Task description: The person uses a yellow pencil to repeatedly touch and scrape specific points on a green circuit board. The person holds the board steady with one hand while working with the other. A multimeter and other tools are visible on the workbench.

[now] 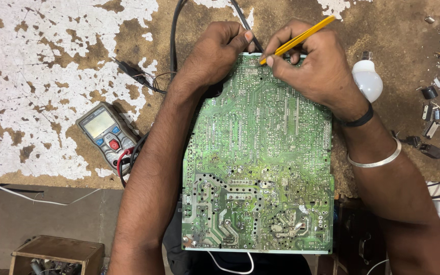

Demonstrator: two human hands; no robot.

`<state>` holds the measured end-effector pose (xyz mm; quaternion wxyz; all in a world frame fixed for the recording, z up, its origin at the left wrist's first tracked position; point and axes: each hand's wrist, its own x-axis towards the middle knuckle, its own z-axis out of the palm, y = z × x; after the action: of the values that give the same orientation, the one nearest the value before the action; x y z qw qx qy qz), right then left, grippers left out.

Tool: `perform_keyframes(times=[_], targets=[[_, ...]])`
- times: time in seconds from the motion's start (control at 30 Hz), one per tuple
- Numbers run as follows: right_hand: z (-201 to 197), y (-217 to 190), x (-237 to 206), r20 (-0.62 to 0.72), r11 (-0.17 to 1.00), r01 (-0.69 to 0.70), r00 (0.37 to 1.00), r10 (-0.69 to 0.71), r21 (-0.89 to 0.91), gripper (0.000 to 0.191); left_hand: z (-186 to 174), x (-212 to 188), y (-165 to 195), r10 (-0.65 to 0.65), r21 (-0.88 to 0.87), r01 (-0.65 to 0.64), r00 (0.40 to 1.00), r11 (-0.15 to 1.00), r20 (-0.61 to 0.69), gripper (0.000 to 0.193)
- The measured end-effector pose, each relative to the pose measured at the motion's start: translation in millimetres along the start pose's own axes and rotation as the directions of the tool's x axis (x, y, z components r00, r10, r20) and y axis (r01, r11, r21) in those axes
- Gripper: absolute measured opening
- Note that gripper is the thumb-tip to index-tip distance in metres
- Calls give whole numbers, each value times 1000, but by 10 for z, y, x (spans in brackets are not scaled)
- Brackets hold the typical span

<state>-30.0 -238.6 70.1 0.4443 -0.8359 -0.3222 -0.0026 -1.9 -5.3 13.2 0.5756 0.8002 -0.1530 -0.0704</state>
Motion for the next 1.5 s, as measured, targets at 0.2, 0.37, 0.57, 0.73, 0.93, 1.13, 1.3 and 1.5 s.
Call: perform_keyframes(times=[0.2, 0.37, 0.57, 0.73, 0.93, 1.13, 1.3, 1.5], targets=[[3, -34, 11, -5, 999, -32, 999, 32, 17, 14, -6, 2, -1, 4, -2, -4, 1000, 1000, -5, 31], [9, -51, 18, -12, 997, -75, 997, 76, 27, 14, -13, -9, 1, 4, -2, -4, 1000, 1000, -5, 32], [28, -70, 7, -31, 996, -84, 996, 84, -2, 15, -17, -5, -4, -13, 6, 13, 1000, 1000, -2, 32], [20, -65, 18, -28, 999, -50, 998, 50, -17, 14, -14, -8, -6, -17, -3, 17, 1000, 1000, 1, 32], [25, -54, 6, -38, 996, -92, 995, 92, 9, 14, -7, -6, 11, -41, 15, 41, 999, 999, 1, 32], [32, -39, 16, -40, 997, -68, 997, 69, 33, 13, -15, -21, 5, -3, -9, 3, 1000, 1000, -1, 32], [35, -40, 12, -27, 997, -73, 997, 73, 16, 13, -11, -16, -12, 6, -42, -6, 1000, 999, 3, 32], [37, -43, 20, -47, 997, -78, 996, 78, 3, 15, -15, -21, -3, 5, -42, -5, 1000, 999, -1, 31]])
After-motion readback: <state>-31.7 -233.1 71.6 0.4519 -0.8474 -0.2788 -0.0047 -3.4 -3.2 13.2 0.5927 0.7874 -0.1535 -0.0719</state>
